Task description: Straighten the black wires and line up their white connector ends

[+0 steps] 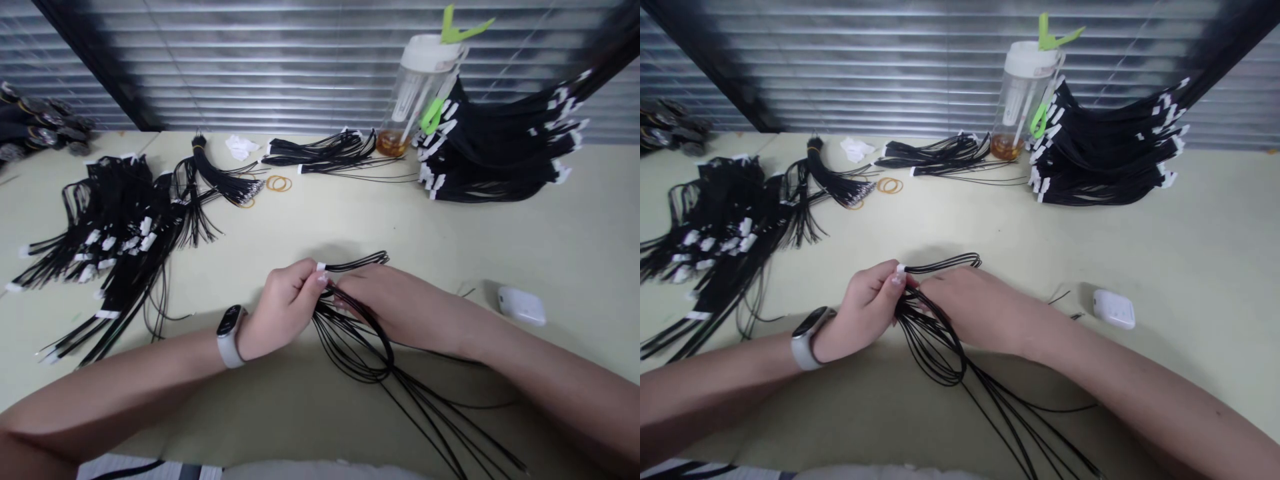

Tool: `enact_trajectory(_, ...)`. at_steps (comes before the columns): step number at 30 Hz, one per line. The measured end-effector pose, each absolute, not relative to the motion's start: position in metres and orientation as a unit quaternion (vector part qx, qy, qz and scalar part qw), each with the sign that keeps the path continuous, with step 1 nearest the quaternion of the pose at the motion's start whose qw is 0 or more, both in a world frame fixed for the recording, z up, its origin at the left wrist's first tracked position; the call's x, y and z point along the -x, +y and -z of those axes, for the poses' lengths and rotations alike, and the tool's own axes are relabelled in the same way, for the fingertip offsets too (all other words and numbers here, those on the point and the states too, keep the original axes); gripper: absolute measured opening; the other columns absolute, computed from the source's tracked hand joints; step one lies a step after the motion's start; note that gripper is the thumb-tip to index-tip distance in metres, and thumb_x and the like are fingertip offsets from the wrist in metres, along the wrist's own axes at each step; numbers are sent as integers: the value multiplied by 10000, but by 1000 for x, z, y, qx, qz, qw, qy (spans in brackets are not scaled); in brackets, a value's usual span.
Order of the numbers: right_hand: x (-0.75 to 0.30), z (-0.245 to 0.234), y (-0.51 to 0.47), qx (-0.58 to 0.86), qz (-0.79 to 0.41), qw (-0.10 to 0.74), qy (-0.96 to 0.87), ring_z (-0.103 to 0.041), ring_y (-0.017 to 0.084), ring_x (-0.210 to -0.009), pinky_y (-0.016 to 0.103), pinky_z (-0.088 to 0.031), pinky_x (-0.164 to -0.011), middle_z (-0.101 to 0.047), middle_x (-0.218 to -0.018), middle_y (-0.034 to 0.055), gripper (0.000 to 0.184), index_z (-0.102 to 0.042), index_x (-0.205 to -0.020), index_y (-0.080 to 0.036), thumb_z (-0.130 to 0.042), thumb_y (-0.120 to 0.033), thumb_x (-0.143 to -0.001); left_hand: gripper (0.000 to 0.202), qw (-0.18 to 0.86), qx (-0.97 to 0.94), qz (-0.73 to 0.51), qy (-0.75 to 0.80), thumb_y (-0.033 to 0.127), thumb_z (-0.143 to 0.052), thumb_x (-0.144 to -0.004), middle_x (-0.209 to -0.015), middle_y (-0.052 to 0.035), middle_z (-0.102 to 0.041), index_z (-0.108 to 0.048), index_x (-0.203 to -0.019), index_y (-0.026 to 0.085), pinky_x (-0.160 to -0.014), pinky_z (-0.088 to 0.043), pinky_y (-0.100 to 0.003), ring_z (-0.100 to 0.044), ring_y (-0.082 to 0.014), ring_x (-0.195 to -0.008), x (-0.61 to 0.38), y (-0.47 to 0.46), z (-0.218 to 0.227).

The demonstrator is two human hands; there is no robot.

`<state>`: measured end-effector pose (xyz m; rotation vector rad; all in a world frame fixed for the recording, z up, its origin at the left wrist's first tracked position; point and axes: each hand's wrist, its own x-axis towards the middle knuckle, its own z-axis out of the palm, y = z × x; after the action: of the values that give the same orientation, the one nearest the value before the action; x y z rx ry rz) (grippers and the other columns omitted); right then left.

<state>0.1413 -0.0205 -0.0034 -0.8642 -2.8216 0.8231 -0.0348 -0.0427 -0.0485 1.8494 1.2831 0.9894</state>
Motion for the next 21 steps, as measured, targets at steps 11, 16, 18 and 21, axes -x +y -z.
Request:
enact_trajectory(11,-158,-21,-22,440,-40,4,-897,-480,125,-602,245,-264,-527,-549,-662,4,194,-570,-611,-194,-476,-170,-779,423,501,-572,-391,519,525,-386,-841,-384,63,-407,-527,-679,161,-266,-287,-156,-381,-50,-270,30,-36,47)
enact_trajectory(16,-178,-38,-16,533,152,98,-826,-480,148,-485,269,-243,-471,-560,-515,8,141,-649,-726,-201,-528,-248,-781,431,528,-525,-407,529,531,-441,-814,-375,67,-405,-543,-624,158,-244,-259,-160,-347,-38,-250,29,-32,47)
enact_trajectory(18,-186,-45,-14,552,160,182,-798,-514,146,-483,283,-301,-480,-599,-524,17,132,-675,-786,-188,-559,-250,-770,427,533,-520,-408,528,530,-460,-805,-346,76,-365,-547,-611,160,-243,-249,-158,-336,-38,-252,30,-31,48)
enact_trajectory(21,-189,-53,-14,556,44,347,-754,-619,180,-694,325,-430,-596,-695,-769,42,158,-698,-872,-211,-607,-207,-743,420,542,-519,-406,521,530,-480,-794,-342,77,-365,-559,-617,157,-248,-252,-161,-331,-39,-265,32,-31,50)
